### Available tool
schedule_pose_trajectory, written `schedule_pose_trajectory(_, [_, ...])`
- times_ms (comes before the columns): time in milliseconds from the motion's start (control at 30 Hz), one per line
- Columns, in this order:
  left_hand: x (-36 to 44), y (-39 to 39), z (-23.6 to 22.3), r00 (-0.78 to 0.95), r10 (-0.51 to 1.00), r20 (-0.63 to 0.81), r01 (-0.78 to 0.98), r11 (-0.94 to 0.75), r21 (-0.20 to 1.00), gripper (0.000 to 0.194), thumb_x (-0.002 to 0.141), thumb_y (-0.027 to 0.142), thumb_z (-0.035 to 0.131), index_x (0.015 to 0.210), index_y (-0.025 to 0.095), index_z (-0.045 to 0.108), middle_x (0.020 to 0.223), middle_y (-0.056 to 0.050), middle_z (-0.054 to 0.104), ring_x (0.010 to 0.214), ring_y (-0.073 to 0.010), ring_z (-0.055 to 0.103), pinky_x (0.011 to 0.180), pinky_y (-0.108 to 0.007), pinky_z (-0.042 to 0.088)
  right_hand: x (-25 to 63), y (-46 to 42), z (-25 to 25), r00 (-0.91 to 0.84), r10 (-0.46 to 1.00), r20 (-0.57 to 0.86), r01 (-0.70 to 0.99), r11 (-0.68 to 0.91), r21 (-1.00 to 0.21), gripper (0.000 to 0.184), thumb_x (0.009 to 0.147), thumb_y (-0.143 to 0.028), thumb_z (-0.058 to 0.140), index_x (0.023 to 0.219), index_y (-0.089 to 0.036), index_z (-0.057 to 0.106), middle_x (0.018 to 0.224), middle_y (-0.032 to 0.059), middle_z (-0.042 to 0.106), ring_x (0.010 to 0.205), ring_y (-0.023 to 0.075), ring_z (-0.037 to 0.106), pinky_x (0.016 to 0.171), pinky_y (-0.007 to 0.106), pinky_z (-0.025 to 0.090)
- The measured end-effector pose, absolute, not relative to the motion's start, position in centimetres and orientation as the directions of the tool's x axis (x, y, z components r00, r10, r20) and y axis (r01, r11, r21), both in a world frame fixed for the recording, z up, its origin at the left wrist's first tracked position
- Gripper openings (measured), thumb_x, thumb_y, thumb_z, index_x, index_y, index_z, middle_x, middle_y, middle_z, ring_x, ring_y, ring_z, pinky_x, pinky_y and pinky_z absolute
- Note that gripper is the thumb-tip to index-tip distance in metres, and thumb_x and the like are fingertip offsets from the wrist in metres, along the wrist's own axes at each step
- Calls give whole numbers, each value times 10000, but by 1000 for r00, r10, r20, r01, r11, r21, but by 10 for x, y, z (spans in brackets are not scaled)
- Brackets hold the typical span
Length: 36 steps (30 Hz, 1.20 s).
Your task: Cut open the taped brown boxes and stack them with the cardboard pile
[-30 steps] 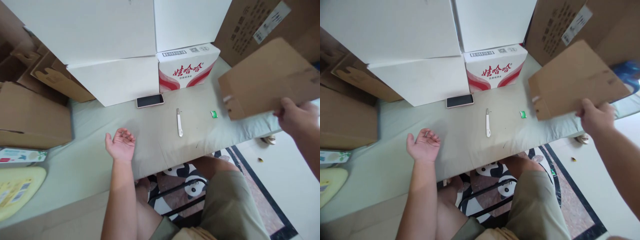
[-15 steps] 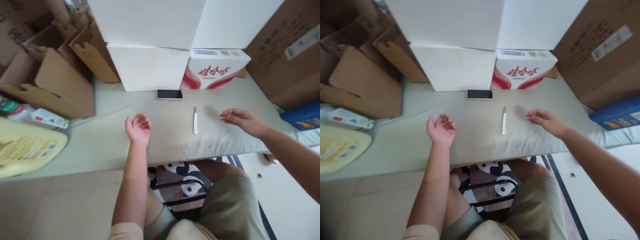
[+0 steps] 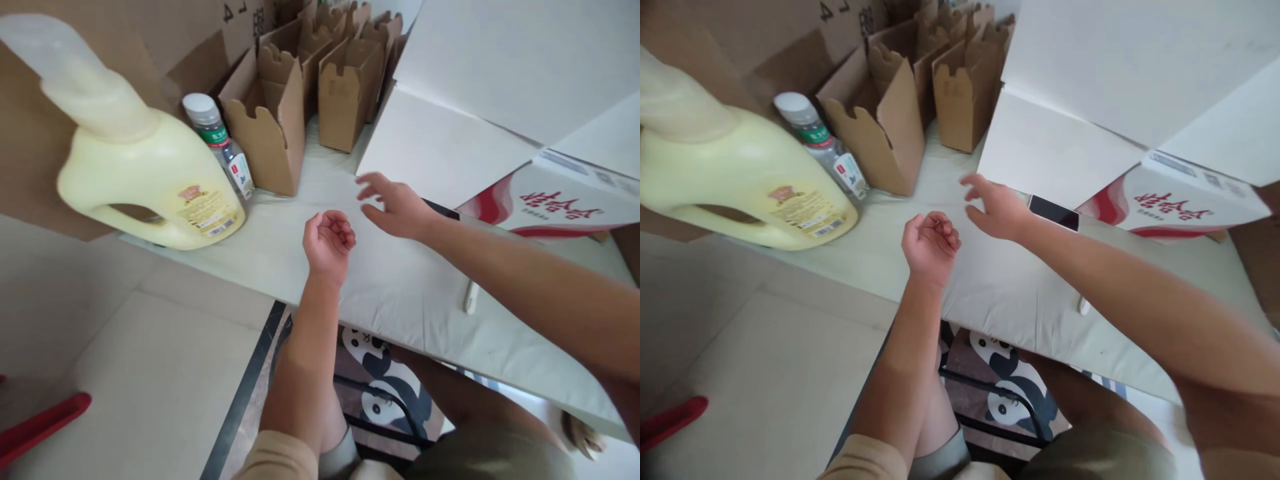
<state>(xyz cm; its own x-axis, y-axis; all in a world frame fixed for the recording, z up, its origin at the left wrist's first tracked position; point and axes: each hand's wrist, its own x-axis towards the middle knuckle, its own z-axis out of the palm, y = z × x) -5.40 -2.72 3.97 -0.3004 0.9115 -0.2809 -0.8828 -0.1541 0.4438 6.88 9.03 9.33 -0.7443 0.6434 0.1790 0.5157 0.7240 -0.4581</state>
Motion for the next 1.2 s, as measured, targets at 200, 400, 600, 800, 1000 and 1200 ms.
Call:
schedule_pose_trajectory(200, [-63,-29,38,-324,909,-262,-880,-189,435,399,954,438,513,663,184,617,599,-8,537,462,-87,479,482,-235,383,-89,90,149,-756,649,83,644,760,-80,700,964,-257,227,1651,-133,180,1185,69,671,1293,348,662,950,614,439])
schedule_pose_trajectory(400, [-61,-30,34,-549,791,-268,-738,-308,601,366,957,406,503,658,207,571,575,18,443,492,-108,427,515,-265,339,-86,110,152,-684,720,118,725,689,-7,83,856,-204,603,897,-145,645,994,70,708,1237,467,701,983,599,530])
schedule_pose_trajectory(600, [-65,-39,28,-985,152,81,-6,-503,864,243,1004,316,485,780,228,518,808,4,480,850,-156,544,847,-282,441,51,85,143,-714,665,218,673,738,-47,177,828,-188,460,804,-176,635,756,32,693,898,265,778,876,410,562])
schedule_pose_trajectory(800, [-49,-34,27,-720,615,322,-115,-563,818,485,957,673,574,1109,241,734,1190,-81,713,1218,-268,653,1047,-366,492,217,13,117,-477,554,682,568,787,-241,284,695,-117,498,819,-279,696,790,23,744,634,219,671,591,369,497])
schedule_pose_trajectory(1000, [-3,-26,40,-261,863,432,-215,-488,846,507,915,682,671,1030,225,860,1130,-121,822,1122,-286,757,1051,-432,561,290,-20,52,-3,799,601,618,474,-627,242,814,-200,557,867,-308,767,875,44,752,867,294,723,796,477,543])
schedule_pose_trajectory(1200, [21,-10,33,-255,898,359,-156,-405,901,552,851,744,702,740,226,856,877,-132,815,1168,-336,740,1109,-490,552,286,-24,16,200,883,424,326,348,-879,332,867,-373,722,1183,-343,624,1163,34,693,1113,266,678,1006,492,538])
